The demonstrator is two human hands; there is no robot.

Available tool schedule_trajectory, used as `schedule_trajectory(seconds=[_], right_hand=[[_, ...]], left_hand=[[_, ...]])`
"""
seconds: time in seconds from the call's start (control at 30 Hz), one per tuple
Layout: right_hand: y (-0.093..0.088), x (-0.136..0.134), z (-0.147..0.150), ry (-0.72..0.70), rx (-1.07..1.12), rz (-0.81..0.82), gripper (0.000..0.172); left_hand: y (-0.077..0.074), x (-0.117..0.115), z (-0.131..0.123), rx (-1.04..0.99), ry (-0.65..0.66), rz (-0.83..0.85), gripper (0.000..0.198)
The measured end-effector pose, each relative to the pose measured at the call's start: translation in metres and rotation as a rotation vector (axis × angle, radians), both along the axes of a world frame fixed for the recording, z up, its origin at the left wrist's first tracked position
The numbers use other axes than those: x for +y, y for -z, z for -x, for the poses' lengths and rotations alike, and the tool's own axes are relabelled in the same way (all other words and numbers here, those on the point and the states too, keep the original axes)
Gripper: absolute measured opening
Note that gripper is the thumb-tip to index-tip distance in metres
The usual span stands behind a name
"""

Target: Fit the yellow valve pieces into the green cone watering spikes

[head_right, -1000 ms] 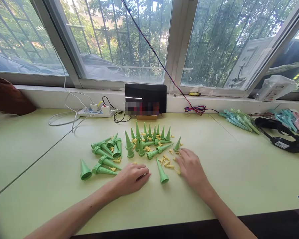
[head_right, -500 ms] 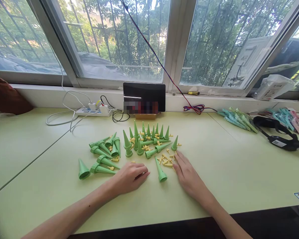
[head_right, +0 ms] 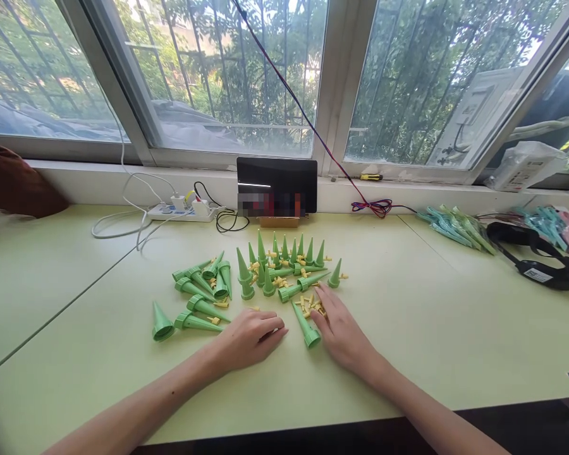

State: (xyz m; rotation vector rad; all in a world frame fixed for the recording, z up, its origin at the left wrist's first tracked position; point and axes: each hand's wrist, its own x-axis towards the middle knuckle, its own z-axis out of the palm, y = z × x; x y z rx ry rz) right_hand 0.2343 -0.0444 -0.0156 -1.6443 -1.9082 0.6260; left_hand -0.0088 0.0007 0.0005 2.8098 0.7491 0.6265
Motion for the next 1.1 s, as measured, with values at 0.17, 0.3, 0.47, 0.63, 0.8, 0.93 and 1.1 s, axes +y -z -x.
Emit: schedule_trajectory(seconds=[0.17, 0.3, 0.47, 0.63, 0.8, 0.93, 1.1], right_hand=[[0.005, 0.002, 0.001, -0.040, -0.009, -0.040, 0.060], [0.004, 0.001, 0.007, -0.074, 0.031, -0.078, 0.055], [0.003, 0.000, 0.020, -0.066, 0.119, -0.152, 0.042], [0.001, 0.002, 0.032, -0.020, 0.198, -0.218, 0.027], [-0.004, 0.001, 0.041, -0.056, 0.230, -0.216, 0.020], [-0.007, -0.001, 0.047, -0.122, 0.257, -0.201, 0.017], [-0.005, -0.001, 0.046, -0.154, 0.313, -0.222, 0.014]], left_hand=[[-0.002, -0.007, -0.004, -0.047, -0.054, 0.049, 0.018], [-0.002, -0.012, -0.012, -0.056, -0.073, 0.079, 0.020], [-0.005, -0.014, -0.018, 0.064, -0.099, 0.073, 0.032], [-0.006, -0.015, -0.015, 0.137, -0.111, 0.081, 0.030], [-0.003, -0.014, -0.010, 0.100, -0.102, 0.088, 0.025], [0.003, -0.013, -0.006, 0.045, -0.082, 0.082, 0.027], [0.006, -0.011, -0.002, -0.036, -0.073, 0.065, 0.031]])
